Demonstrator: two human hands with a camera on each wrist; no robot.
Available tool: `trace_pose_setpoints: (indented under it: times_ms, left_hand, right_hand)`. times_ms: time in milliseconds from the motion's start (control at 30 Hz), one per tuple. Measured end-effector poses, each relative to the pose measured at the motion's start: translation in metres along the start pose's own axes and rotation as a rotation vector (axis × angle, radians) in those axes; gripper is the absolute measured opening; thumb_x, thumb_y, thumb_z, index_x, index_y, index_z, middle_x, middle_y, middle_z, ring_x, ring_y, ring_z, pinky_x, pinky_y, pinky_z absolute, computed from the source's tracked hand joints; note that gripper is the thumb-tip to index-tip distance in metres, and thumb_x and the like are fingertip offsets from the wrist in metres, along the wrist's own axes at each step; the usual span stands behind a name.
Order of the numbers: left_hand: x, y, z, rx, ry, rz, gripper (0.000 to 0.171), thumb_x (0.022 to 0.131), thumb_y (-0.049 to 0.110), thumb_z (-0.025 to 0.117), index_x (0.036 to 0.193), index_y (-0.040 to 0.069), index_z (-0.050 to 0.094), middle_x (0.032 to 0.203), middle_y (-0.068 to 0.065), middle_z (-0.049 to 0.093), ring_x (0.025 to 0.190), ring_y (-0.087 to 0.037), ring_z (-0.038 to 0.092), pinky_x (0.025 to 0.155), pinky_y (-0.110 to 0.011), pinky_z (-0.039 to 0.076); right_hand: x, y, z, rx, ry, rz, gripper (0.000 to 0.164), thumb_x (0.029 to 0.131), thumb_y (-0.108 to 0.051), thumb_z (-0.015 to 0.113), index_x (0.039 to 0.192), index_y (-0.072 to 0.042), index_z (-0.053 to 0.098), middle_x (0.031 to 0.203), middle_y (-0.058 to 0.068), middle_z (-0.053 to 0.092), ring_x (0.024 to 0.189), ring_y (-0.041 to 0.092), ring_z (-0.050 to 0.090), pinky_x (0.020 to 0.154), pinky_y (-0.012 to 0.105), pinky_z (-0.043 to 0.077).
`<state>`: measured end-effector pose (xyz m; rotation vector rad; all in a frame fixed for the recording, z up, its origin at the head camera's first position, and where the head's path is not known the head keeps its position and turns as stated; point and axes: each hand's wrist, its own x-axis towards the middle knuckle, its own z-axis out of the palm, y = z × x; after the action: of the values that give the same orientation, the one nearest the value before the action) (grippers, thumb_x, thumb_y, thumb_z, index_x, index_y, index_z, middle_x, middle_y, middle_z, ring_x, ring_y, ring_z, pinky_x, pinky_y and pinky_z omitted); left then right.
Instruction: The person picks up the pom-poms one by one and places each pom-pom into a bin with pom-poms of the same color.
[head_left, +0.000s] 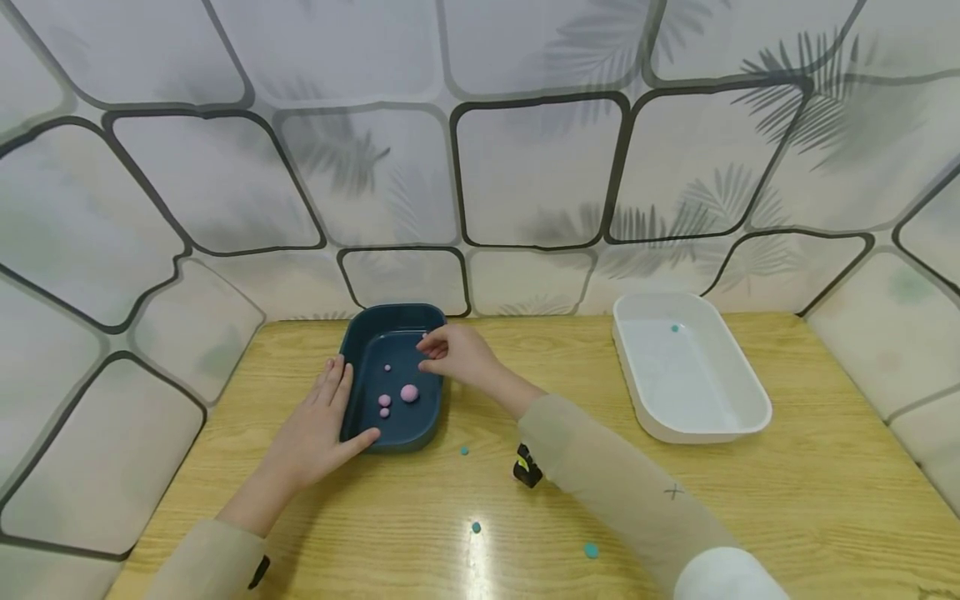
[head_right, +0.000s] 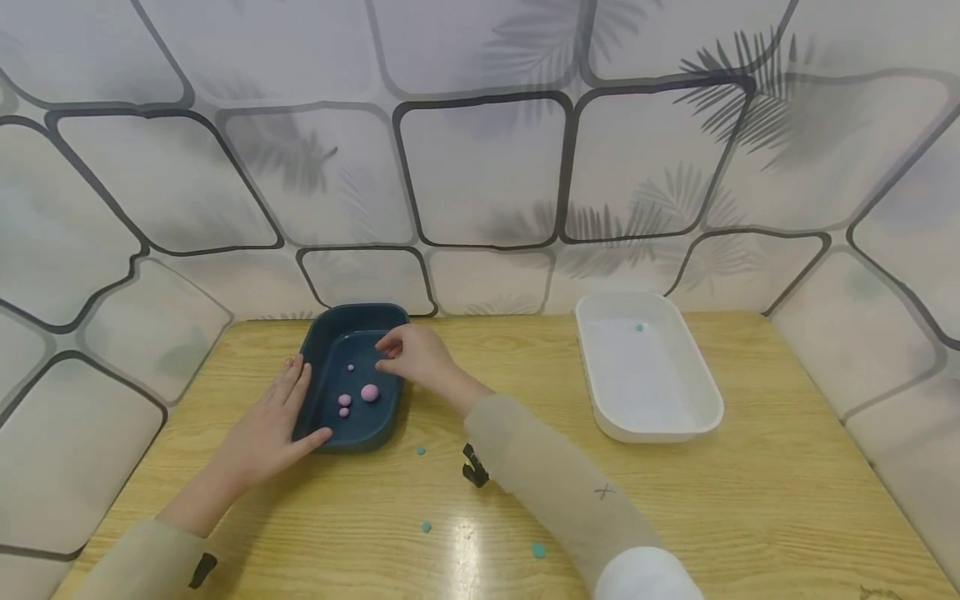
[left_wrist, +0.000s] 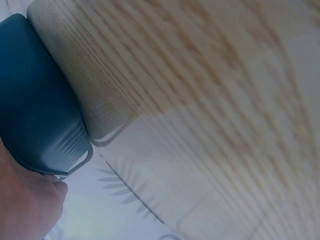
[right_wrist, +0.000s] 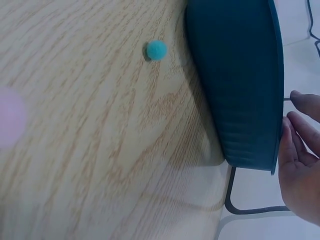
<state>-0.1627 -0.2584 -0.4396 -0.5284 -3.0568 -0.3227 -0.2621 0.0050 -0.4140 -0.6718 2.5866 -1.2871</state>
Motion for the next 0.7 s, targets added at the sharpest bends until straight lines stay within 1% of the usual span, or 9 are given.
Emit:
trace_pose_setpoints:
  times_ms: [200,367,567,700]
  left_hand:
    - [0.001,0.0,0.002,0.0,-0.007,-0.002,0.107,0.098,0.059,0.066,0.165,-0.011,0.019,0.175,-0.031,0.012,0.163,-0.05,0.016,0.128,-0.065,0.029]
    - [0.0,0.001,0.0,-0.003,0.001,-0.003,0.107,0.098,0.058,0.066,0.165,-0.011,0.02,0.175,-0.031,0.013,0.162,-0.05,0.016,0.127,-0.065,0.029]
    - [0.0,0.002,-0.002,0.001,-0.002,-0.005,0.108,0.097,0.061,0.065,0.165,-0.01,0.02,0.175,-0.031,0.013,0.162,-0.05,0.017,0.128,-0.064,0.03]
    - [-0.001,0.002,-0.001,-0.002,0.001,-0.003,0.108,0.097,0.061,0.065,0.165,-0.011,0.02,0.175,-0.031,0.013,0.162,-0.05,0.018,0.127,-0.065,0.03]
  right_hand:
    - [-0.004,0.003,-0.004,0.054,-0.007,-0.011,0.029,0.095,-0.009,0.08,0.123,0.001,0.077,0.119,0.015,0.078,0.108,0.027,0.075,0.09,0.025,0.062]
    - [-0.009,0.007,-0.009,0.066,-0.053,-0.031,0.029,0.096,-0.008,0.079,0.123,0.002,0.076,0.12,0.018,0.078,0.107,0.028,0.075,0.089,0.024,0.062]
    - [-0.021,0.011,-0.015,0.062,-0.095,-0.066,0.029,0.095,-0.007,0.079,0.122,0.004,0.076,0.118,0.019,0.078,0.103,0.027,0.075,0.087,0.023,0.062]
    - [-0.031,0.015,-0.02,0.079,-0.11,-0.091,0.028,0.095,-0.006,0.079,0.122,0.005,0.076,0.117,0.019,0.078,0.102,0.027,0.076,0.087,0.023,0.063]
